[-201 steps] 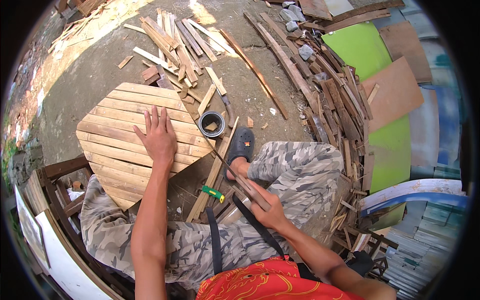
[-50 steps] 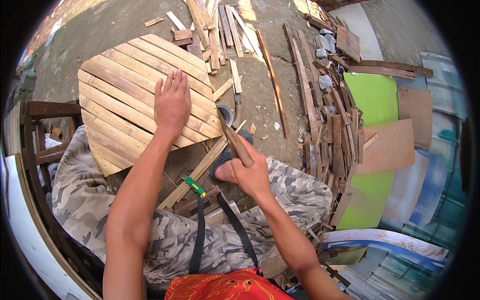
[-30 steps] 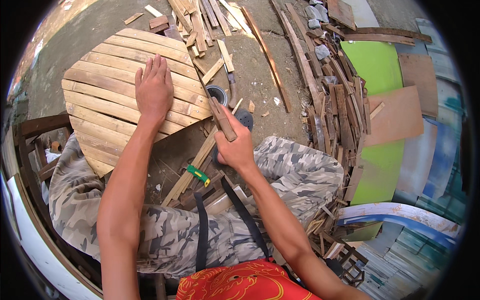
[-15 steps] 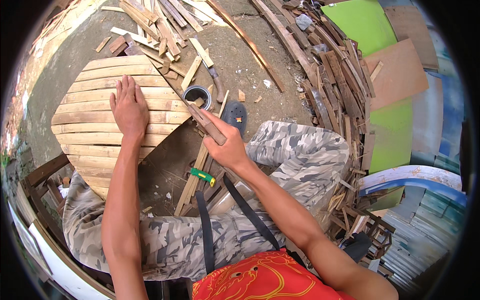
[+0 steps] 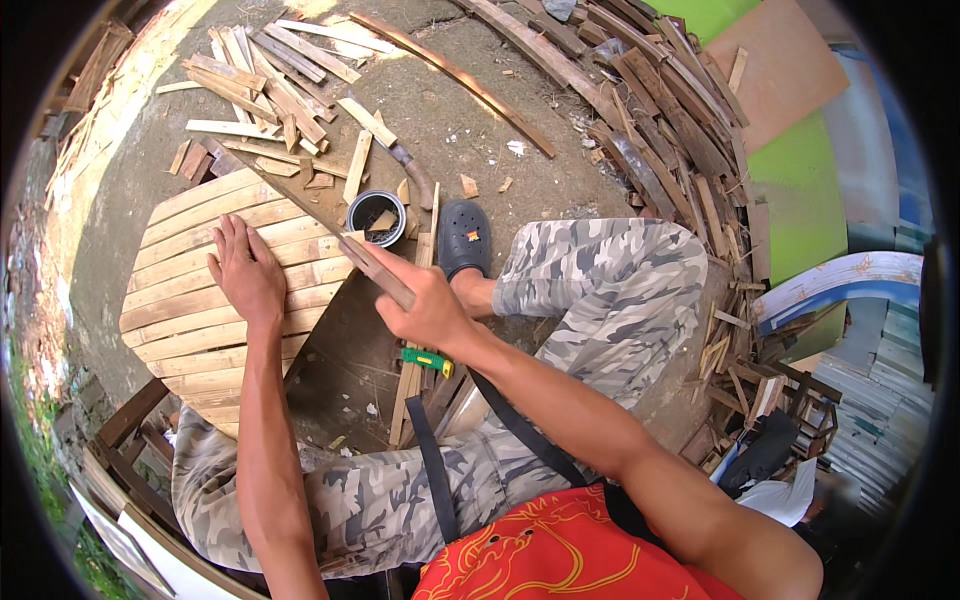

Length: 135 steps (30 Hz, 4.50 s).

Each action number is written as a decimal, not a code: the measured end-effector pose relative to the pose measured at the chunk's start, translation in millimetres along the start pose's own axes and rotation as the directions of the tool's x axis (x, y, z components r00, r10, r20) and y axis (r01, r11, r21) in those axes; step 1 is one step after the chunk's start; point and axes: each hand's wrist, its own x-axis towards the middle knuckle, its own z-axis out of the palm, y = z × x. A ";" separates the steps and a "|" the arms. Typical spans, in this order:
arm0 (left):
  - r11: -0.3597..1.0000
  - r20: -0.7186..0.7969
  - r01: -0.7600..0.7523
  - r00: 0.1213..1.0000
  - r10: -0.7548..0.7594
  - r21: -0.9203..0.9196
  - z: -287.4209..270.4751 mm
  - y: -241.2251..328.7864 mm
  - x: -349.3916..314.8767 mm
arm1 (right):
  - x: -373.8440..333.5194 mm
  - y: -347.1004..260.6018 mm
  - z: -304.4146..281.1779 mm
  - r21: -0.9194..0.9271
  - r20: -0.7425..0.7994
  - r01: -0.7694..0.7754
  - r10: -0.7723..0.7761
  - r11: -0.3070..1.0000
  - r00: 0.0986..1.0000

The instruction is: The person assembles a hexagonal wooden board by arranging slats, inserting nails from a tin, and hammering them with a green-handled hammer. The person adjusts slat positions and secures them one by one.

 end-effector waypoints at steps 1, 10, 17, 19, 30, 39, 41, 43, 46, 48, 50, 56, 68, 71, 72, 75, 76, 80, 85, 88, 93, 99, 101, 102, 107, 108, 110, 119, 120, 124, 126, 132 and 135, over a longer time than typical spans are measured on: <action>1.000 -0.022 -0.015 1.000 0.015 0.000 -2.7 -0.9 1.8 | 22.2 21.4 16.1 -0.027 -0.122 0.172 -0.174 0.985 0.977; 0.999 0.002 0.026 1.000 -0.026 -0.028 1.9 0.5 2.2 | -189.5 -75.5 -112.4 -0.203 0.123 -0.239 0.267 0.950 0.956; 1.000 -0.013 0.005 1.000 -0.005 0.003 -2.0 -0.3 3.7 | 34.4 -24.3 -10.6 -0.067 0.038 -0.239 0.242 0.969 0.969; 1.000 -0.006 0.009 1.000 -0.009 -0.009 -3.5 1.5 4.0 | 52.4 0.3 22.2 -0.170 0.116 -0.167 0.188 0.971 0.975; 0.999 -0.072 -0.017 0.997 0.014 -0.042 1.1 1.0 -0.9 | -104.8 -142.7 -104.8 -0.279 0.203 -0.193 0.254 0.941 0.946; 0.999 -0.017 0.033 0.999 -0.034 -0.040 -3.5 -4.9 8.1 | -45.7 -16.2 -43.5 -0.133 0.198 -0.269 0.292 0.954 0.936; 0.999 -0.030 0.021 0.999 -0.022 -0.047 0.4 -6.3 7.4 | -127.9 -30.2 -89.8 -0.263 0.220 -0.454 0.511 0.851 0.831; 0.999 -0.061 -0.023 0.998 0.020 -0.038 3.6 -4.9 4.2 | -177.0 -43.1 -125.4 -0.255 0.199 -0.426 0.478 0.868 0.856; 0.997 -0.052 0.006 0.999 -0.010 -0.077 1.9 -1.5 4.7 | -184.3 -54.3 -144.1 -0.210 0.174 -0.438 0.474 0.874 0.863; 0.997 -0.030 -0.015 0.999 0.013 -0.070 -2.9 2.9 3.4 | -160.5 -52.4 -140.0 -0.166 0.129 -0.382 0.404 0.909 0.905; 0.997 0.036 -0.067 0.997 0.068 -0.047 -10.9 8.6 -0.2 | -136.1 -44.8 -132.6 -0.102 0.075 -0.284 0.292 0.953 0.954; 0.759 0.244 -0.639 0.722 0.647 -0.122 -47.3 42.3 -8.5 | -80.5 3.0 -121.4 0.025 -0.050 -0.048 0.049 0.999 0.998; 0.649 0.589 -0.761 0.519 0.620 -0.013 -65.3 124.6 5.8 | -72.4 23.5 -111.7 0.207 -0.136 -0.144 0.174 0.968 0.975; 0.601 0.660 -0.794 0.499 0.562 0.089 -54.0 130.1 0.6 | -69.9 26.6 -110.3 0.212 -0.201 -0.080 0.124 0.974 0.972; 0.565 0.650 -0.820 0.478 0.591 0.089 -51.7 129.5 0.3 | -69.5 27.1 -110.0 0.216 -0.202 -0.082 0.126 0.973 0.971; 0.568 0.602 -0.821 0.484 0.636 0.059 -48.0 126.1 1.0 | -71.4 27.4 -110.6 0.191 -0.192 -0.119 0.156 0.974 0.969; 0.603 0.588 -0.795 0.515 0.624 0.056 -47.4 126.1 0.3 | -72.5 27.3 -111.3 0.182 -0.187 -0.143 0.177 0.973 0.966; 0.794 0.445 -0.607 0.720 0.532 0.035 -40.2 138.5 3.4 | -74.6 28.6 -111.4 0.142 -0.189 -0.129 0.155 0.981 0.970; 0.980 0.305 -0.196 0.935 0.178 0.027 -43.3 146.2 49.0 | -72.0 31.9 -107.8 0.071 -0.210 -0.107 0.120 0.992 0.970; 0.957 0.343 -0.289 0.899 0.272 -0.002 -58.9 128.1 46.8 | -72.6 29.4 -107.9 0.030 -0.177 -0.135 0.138 0.990 0.974; 0.738 0.602 -0.666 0.634 0.486 0.106 -50.4 98.4 -19.8 | -73.2 25.7 -108.3 0.067 -0.035 -0.283 0.286 0.957 0.958; 0.779 0.476 -0.627 0.691 0.544 0.020 -24.6 71.7 -35.7 | -70.0 39.7 -95.8 -0.048 -0.176 -0.075 0.065 0.996 0.982; 0.796 0.402 -0.604 0.719 0.567 -0.042 -28.4 69.5 -38.1 | -71.2 43.8 -93.1 -0.037 -0.185 -0.080 0.071 0.996 0.980; 0.824 0.359 -0.554 0.749 0.557 -0.123 -32.4 71.4 -41.3 | -71.8 45.0 -92.5 -0.001 -0.177 -0.104 0.103 0.995 0.979; 0.818 -0.022 -0.285 0.948 0.316 -0.500 -57.2 109.8 -96.2 | -68.6 38.4 -93.5 0.013 -0.168 -0.100 0.101 0.995 0.981; 0.767 0.160 0.077 0.986 0.035 -0.637 -55.5 123.0 -112.2 | -67.9 34.9 -93.4 0.003 -0.175 -0.067 0.067 0.998 0.982; 0.203 0.573 0.653 0.746 -0.340 -0.730 -44.3 138.9 -124.6 | -70.0 25.8 -91.3 0.002 -0.137 -0.134 0.133 0.991 0.981; -0.628 0.877 0.618 0.396 -0.270 -0.473 -14.5 129.5 -95.3 | -128.3 -20.1 -53.6 0.099 -0.107 -0.051 0.062 0.994 0.992; -0.595 0.872 0.639 0.383 -0.305 -0.488 -16.0 129.5 -96.4 | -131.4 -22.0 -49.8 0.075 -0.095 -0.088 0.095 0.993 0.991; -0.470 0.860 0.726 0.360 -0.362 -0.502 -25.9 118.6 -98.7 | -135.3 -24.1 -44.3 0.006 -0.104 -0.072 0.072 0.997 0.992; -0.444 0.863 0.746 0.365 -0.349 -0.495 -28.6 113.8 -99.7 | -134.6 -22.1 -44.1 0.126 -0.093 -0.126 0.138 0.984 0.986; -0.415 0.849 0.750 0.381 -0.365 -0.515 -21.9 121.3 -101.7 | -125.5 -18.9 -37.0 0.099 -0.058 -0.119 0.125 0.988 0.990; -0.518 0.861 0.688 0.413 -0.296 -0.508 -13.3 128.1 -101.8 | -125.7 -27.8 -41.0 -0.039 -0.061 -0.075 0.072 0.996 0.996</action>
